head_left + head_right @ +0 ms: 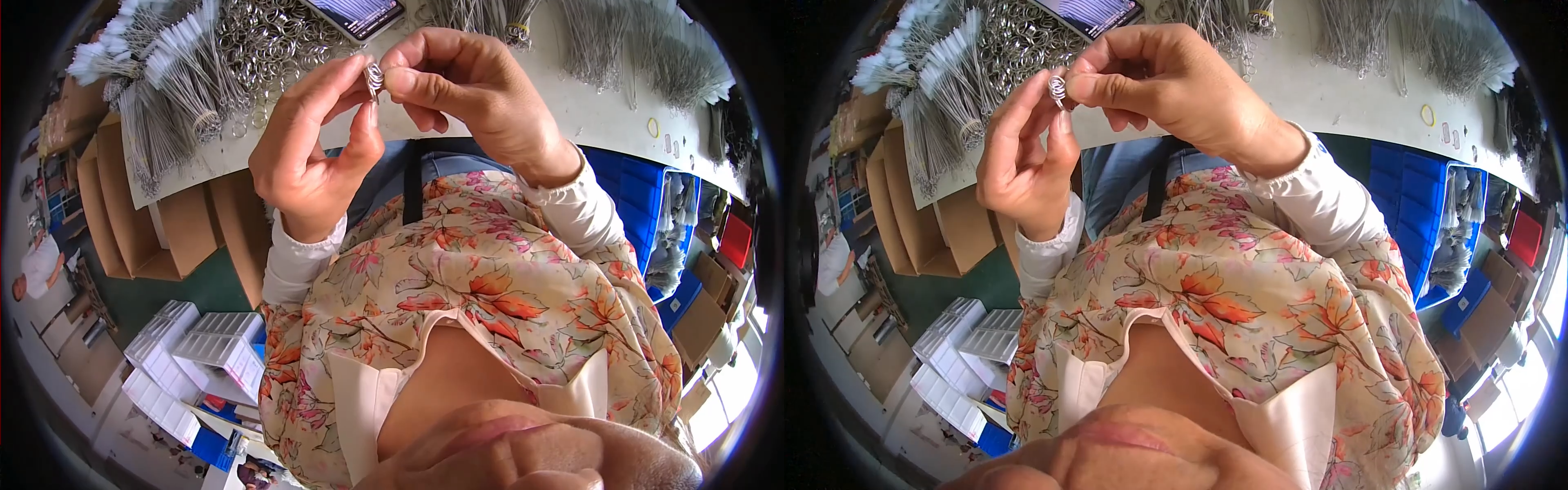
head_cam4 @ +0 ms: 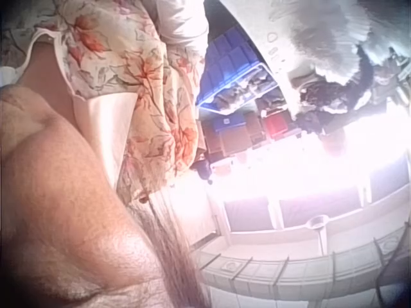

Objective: Assembling small white cleaning brushes onto metal rings at a workbench.

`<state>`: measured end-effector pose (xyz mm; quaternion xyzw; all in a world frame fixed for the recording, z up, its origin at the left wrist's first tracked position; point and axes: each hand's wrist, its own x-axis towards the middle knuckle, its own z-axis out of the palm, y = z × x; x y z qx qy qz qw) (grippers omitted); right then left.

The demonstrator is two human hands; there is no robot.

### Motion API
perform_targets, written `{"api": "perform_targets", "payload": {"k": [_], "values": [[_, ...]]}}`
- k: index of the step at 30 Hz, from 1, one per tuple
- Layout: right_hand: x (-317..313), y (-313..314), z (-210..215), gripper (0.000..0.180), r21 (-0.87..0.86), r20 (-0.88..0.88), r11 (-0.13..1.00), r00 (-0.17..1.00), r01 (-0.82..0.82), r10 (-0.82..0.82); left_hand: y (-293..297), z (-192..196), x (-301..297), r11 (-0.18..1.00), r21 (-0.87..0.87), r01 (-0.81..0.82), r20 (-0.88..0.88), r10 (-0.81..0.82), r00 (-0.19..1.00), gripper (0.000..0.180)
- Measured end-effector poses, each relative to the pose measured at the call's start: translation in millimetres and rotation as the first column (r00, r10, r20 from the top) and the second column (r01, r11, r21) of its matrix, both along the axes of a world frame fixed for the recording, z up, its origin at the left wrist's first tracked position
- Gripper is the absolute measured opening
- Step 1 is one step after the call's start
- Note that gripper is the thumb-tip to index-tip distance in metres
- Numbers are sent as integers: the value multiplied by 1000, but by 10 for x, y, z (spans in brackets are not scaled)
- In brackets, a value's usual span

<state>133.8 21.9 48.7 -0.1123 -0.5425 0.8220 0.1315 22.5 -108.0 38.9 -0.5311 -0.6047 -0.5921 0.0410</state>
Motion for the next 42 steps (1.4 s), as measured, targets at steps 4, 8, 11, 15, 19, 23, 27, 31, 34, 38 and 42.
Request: {"api": "perform_targets", "payload": {"k": [4,8,11,15,19,23,27,31,34,38,42], "values": [[-40,11,-45,18,53,8,999,1000,-6,6,19,-24,-50,1000,-9,4,-20,-4,1000,30],[-84,206,48,20,168,72,981,993,-102,91,1,26,-127,995,-39,94,76,-91,993,27],[-146,317,91,10,50,186,927,915,-372,357,-20,108,-144,985,-143,99,40,-94,995,24],[-82,288,33,19,144,165,908,915,-393,369,-63,44,-127,994,-93,52,-92,-60,994,24],[-48,170,-37,15,-73,104,943,938,-324,330,-75,38,-26,997,-70,21,-7,-21,1000,25],[-14,-44,-122,12,187,28,978,996,-92,88,-97,28,-5,997,-3,73,292,-69,954,27],[-21,-74,-87,12,111,19,993,999,31,-34,-118,19,-36,990,-60,127,316,-102,943,29],[-47,-39,-66,14,126,-5,992,1000,6,-5,-115,43,-34,985,-80,153,292,-123,948,30],[-58,20,-66,13,220,35,973,997,-71,65,-111,25,-47,986,-107,128,241,-99,965,30],[-119,136,-92,10,130,71,972,980,-194,187,-92,-46,-113,992,-76,101,113,-92,989,31],[-171,205,122,15,244,113,937,967,-250,229,-65,-137,-151,996,-19,88,148,-84,985,31]]}}
